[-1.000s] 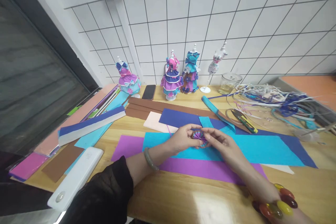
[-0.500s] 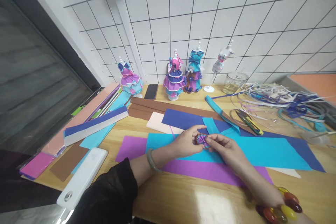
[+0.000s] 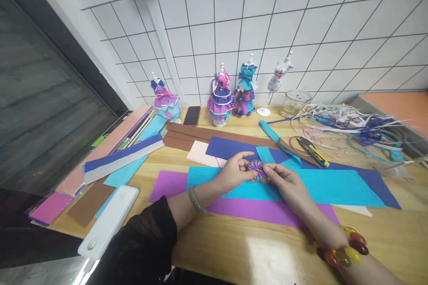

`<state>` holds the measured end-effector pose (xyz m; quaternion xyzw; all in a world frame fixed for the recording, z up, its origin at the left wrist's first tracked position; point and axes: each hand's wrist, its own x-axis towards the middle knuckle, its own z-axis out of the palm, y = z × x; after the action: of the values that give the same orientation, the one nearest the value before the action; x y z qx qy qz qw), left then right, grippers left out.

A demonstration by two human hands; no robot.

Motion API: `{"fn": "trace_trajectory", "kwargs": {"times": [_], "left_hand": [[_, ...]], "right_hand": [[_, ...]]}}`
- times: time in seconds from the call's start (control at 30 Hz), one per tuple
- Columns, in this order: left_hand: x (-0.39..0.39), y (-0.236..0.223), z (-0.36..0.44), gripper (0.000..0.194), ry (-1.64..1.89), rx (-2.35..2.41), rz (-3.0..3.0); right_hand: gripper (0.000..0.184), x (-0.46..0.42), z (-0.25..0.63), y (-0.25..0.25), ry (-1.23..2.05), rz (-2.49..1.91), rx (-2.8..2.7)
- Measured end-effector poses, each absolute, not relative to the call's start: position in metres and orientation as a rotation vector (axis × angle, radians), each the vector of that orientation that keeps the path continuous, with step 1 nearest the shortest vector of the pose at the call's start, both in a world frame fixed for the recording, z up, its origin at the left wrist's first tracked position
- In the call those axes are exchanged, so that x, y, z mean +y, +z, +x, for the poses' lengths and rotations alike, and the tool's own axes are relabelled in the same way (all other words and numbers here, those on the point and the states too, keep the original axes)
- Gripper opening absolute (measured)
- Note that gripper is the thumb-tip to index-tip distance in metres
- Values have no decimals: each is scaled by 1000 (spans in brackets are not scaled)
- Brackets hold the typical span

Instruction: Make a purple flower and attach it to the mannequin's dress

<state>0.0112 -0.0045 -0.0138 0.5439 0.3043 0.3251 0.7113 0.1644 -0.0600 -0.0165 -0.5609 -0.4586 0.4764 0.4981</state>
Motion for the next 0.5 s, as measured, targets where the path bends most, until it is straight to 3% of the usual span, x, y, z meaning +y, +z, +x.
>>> {"fn": "trace_trajectory", "kwargs": {"times": [0.5], "left_hand": [[-1, -11, 10, 55, 736, 730, 1201]], "right_hand": [[32, -59, 161, -11, 1272, -1353, -995]]}}
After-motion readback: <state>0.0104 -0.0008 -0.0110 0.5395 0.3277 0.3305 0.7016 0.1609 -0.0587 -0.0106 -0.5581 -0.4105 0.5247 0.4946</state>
